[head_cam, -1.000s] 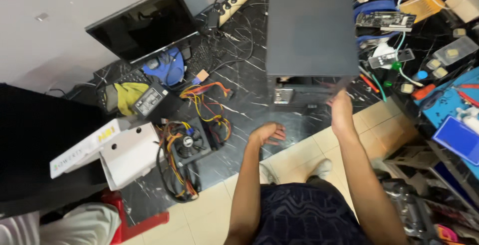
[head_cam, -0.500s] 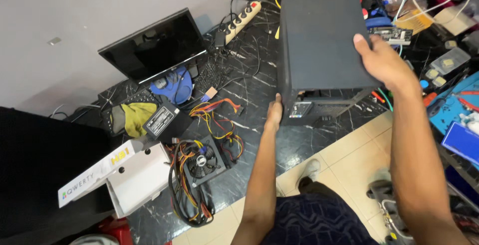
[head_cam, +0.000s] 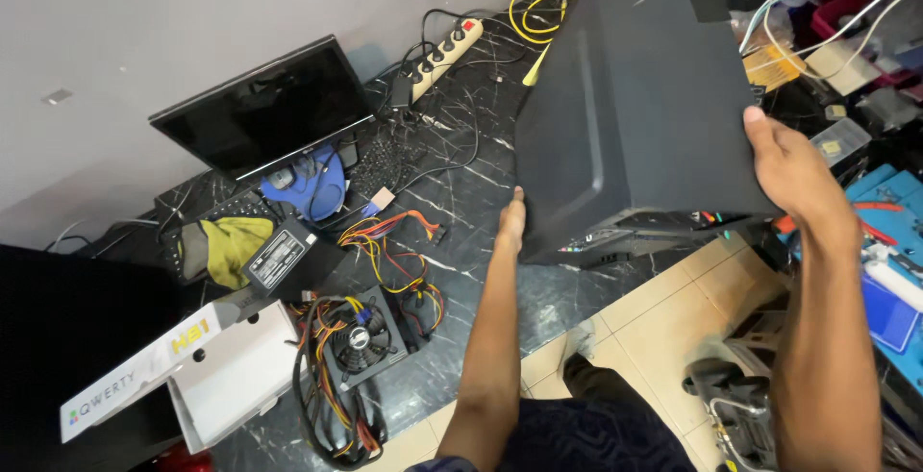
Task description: The person places a computer case on a workbench and attempts to secure the side panel. They use a screwdriver to tighten screws on the panel, then remove the panel to reveal the internal components.
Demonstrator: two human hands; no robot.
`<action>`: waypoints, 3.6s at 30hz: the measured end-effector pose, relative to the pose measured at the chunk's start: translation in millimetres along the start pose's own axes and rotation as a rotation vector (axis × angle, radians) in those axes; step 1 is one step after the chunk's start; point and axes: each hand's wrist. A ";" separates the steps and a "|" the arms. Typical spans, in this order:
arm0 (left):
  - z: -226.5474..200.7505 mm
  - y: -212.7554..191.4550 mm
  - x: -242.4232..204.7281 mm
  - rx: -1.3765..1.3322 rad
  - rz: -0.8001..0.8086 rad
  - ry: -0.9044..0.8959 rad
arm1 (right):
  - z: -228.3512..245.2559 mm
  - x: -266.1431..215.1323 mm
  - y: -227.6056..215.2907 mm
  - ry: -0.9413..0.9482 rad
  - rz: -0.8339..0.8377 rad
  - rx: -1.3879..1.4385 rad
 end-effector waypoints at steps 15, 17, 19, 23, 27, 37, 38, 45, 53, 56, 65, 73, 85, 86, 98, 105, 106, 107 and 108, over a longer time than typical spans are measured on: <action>29.5 -7.4 -35.3 -0.123 -0.165 -0.239 | -36.7 38.1 8.7 -0.026 0.144 0.056; 41.5 -21.4 -36.6 -0.132 -0.228 -0.237 | -51.4 41.8 12.8 -0.023 0.172 0.086; 50.5 -37.0 -38.3 -0.141 -0.293 -0.235 | -59.8 46.3 18.3 -0.019 0.201 0.115; 63.7 -72.9 -58.9 -0.042 -0.405 -0.196 | -66.8 49.0 30.0 -0.017 0.291 0.199; 78.1 -102.9 -72.5 0.085 -0.455 -0.142 | -75.3 60.4 43.8 -0.097 0.352 0.167; 62.6 -128.6 -122.4 -0.009 -0.381 -0.089 | -72.3 81.2 54.0 -0.050 0.366 -0.088; 57.3 -129.2 -127.6 -0.219 -0.247 -0.070 | -69.3 83.0 54.6 0.026 0.414 -0.032; 67.4 -103.0 -101.4 -0.867 0.085 -0.170 | -101.8 122.1 72.2 0.338 0.668 0.318; 71.8 -79.4 -100.3 -0.716 0.006 -0.241 | -157.3 162.3 109.1 0.306 0.813 0.617; 70.4 -76.4 -104.5 -0.705 -0.051 -0.232 | -172.1 164.1 123.6 0.268 0.805 0.617; 53.2 -73.4 -152.5 -0.639 -0.161 -0.198 | -214.8 168.2 158.8 0.138 0.742 0.626; 36.0 -70.4 -168.2 -0.585 -0.169 -0.192 | -211.7 147.5 164.0 0.019 0.643 0.667; 9.0 -65.2 -181.7 -0.446 -0.239 -0.123 | -239.2 126.5 162.9 -0.073 0.445 0.728; 9.1 -65.7 -183.6 -0.374 -0.274 -0.083 | -243.5 121.6 158.7 -0.072 0.419 0.730; -32.4 -34.5 -121.6 0.675 -0.824 0.910 | -269.3 1.2 100.2 0.199 -0.169 0.667; -71.6 2.3 -97.5 0.847 -0.431 1.124 | -235.5 -148.5 164.6 0.306 -0.167 0.709; -69.4 4.6 -95.2 0.855 -0.401 1.140 | -224.0 -160.1 172.4 0.326 -0.193 0.708; -67.1 7.3 -93.1 0.885 -0.483 1.183 | -212.4 -170.6 180.0 0.345 -0.130 0.719; -65.3 10.8 -91.8 0.907 -0.573 1.222 | -201.4 -177.7 186.4 0.359 -0.064 0.729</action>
Point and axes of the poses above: each hand's wrist, its own x-axis towards the middle knuckle, its own y-axis out of the palm, z = x × y, and after that the axes turned 13 degrees about -z, right-handed
